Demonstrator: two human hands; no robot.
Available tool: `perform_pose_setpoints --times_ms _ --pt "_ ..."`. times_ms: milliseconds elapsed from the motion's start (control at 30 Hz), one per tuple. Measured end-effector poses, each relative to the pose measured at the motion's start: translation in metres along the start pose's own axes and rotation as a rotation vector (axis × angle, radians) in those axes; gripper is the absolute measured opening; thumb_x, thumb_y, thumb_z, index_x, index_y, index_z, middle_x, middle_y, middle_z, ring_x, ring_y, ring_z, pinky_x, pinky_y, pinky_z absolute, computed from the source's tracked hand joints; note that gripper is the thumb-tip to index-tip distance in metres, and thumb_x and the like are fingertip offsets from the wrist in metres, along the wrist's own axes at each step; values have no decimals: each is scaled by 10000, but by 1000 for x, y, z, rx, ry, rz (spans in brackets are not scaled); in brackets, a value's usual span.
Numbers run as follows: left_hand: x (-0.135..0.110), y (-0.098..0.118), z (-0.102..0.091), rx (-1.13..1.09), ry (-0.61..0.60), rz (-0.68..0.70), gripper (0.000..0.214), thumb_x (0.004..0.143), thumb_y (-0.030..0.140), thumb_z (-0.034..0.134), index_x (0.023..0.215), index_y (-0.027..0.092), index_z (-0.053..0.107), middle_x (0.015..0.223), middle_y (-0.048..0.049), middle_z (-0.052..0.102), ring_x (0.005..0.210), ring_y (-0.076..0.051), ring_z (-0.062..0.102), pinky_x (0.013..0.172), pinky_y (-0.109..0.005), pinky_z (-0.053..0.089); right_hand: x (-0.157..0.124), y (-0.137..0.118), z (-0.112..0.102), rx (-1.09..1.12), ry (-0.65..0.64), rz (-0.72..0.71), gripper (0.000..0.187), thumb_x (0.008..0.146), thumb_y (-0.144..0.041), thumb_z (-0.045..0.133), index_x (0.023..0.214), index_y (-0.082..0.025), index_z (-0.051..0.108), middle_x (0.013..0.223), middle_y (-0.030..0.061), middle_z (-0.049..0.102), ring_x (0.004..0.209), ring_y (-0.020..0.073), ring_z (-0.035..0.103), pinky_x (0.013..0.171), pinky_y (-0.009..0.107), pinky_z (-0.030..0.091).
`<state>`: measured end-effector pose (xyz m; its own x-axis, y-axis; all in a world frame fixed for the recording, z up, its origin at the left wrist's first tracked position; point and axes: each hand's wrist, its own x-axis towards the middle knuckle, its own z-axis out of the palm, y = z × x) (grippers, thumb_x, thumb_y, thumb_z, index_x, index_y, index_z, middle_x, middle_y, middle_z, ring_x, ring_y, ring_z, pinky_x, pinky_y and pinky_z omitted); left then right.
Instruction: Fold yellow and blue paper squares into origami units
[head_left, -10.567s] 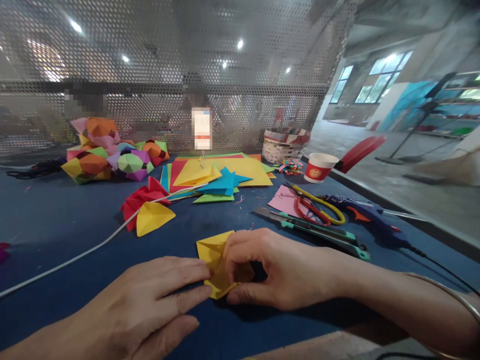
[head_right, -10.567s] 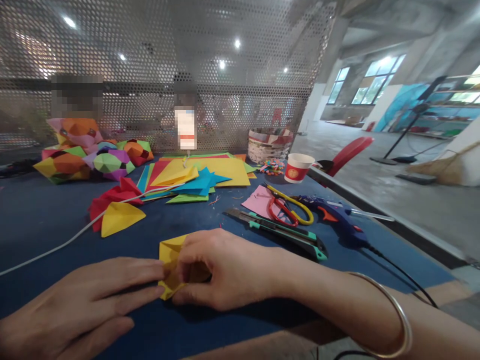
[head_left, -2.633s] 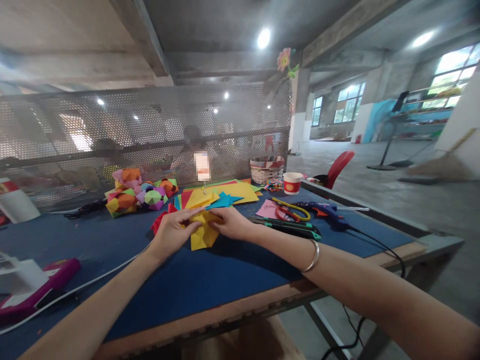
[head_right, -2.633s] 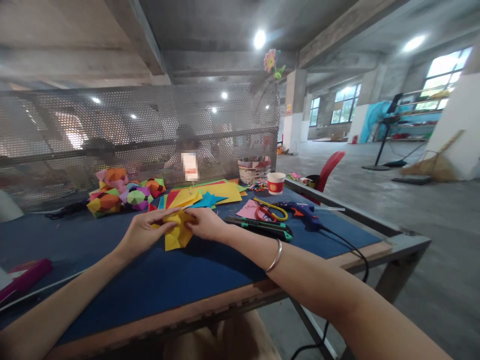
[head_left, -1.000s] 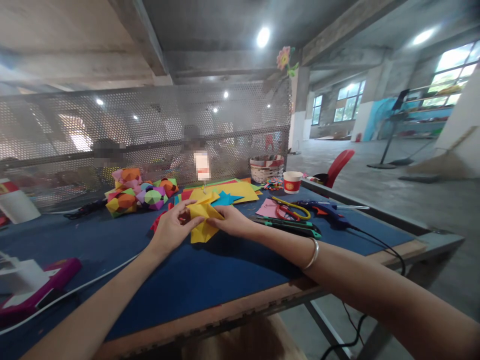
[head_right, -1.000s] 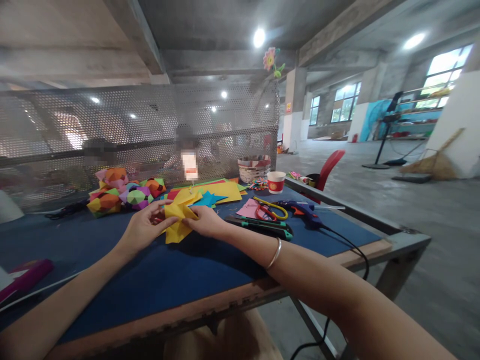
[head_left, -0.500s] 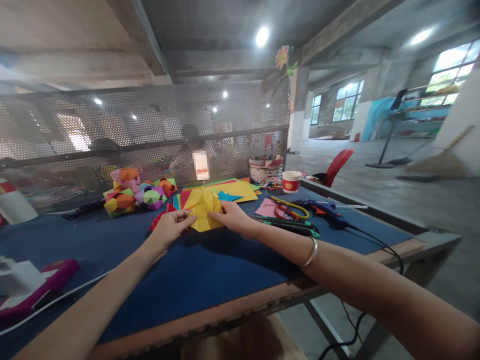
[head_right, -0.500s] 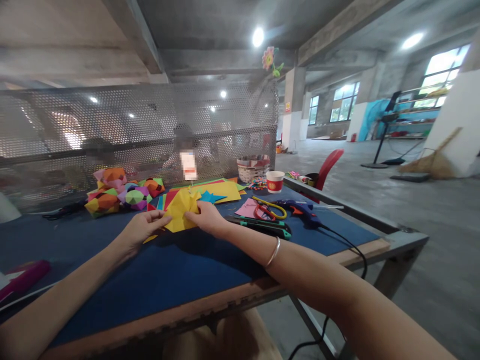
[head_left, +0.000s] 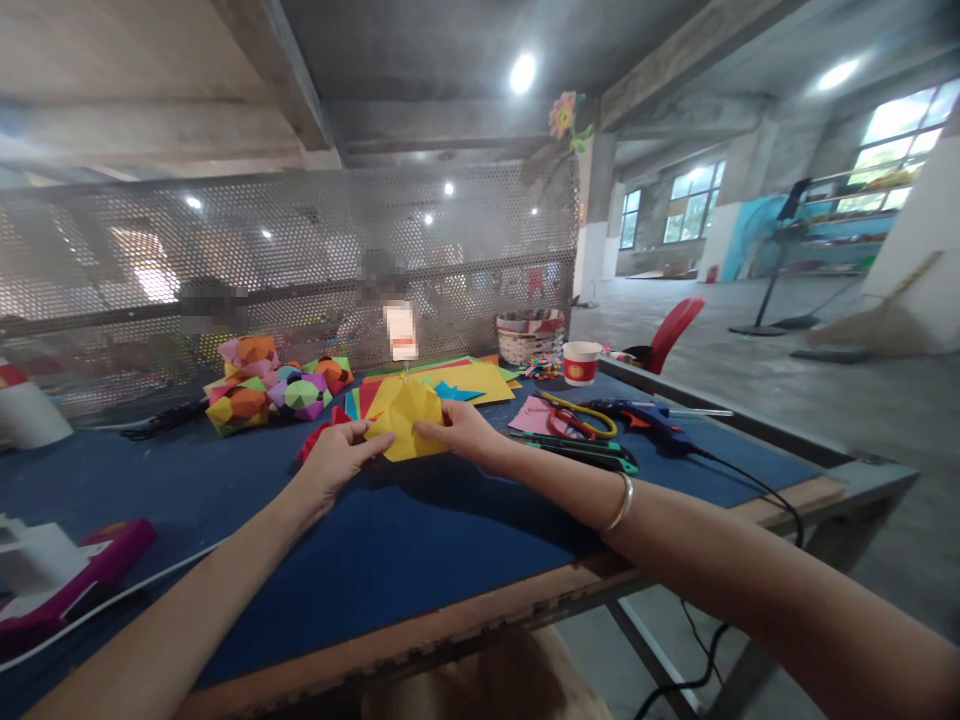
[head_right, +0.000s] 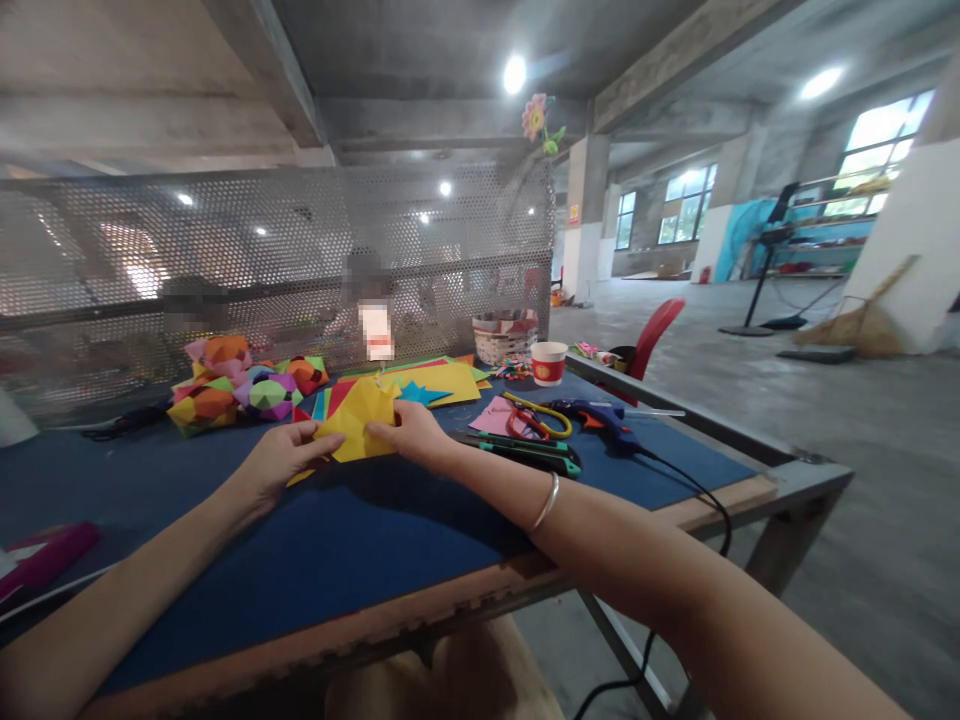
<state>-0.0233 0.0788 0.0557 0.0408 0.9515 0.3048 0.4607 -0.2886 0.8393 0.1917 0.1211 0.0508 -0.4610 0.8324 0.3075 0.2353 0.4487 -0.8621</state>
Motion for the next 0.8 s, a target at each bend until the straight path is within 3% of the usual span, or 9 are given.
perform_pose_setpoints --times_ms 133,400,567,800 --pt "0 5 -3 -24 -52 -73 269 979 372 662 1132 151 657 1076 -54 696 891 -176 691 782 -364 606 -4 -7 0 80 -67 61 320 1007 -357 648 1256 -156 636 1241 91 665 1054 234 682 895 435 597" --pt "-1 6 -2 24 34 -20 259 981 378 658 1096 146 658 1011 -36 692 823 -157 680 731 -332 598 -5 -7 0 131 -83 119 326 1006 -360 648 1262 -159 635 1254 92 659 1066 239 677 903 440 593" --pt "-3 12 1 93 72 103 258 976 368 667 1110 148 651 1003 -32 688 814 -155 677 723 -328 597 -4 -5 1 129 -80 122 328 1007 -359 648 1267 -161 633 1262 94 657 1071 240 676 908 443 592" --pt "-13 27 6 170 51 341 389 971 368 674 1299 175 590 1083 -53 692 847 -171 690 776 -373 609 -2 -1 1 112 -68 122 334 1006 -359 649 1275 -161 628 1266 96 653 1074 241 674 907 445 592"
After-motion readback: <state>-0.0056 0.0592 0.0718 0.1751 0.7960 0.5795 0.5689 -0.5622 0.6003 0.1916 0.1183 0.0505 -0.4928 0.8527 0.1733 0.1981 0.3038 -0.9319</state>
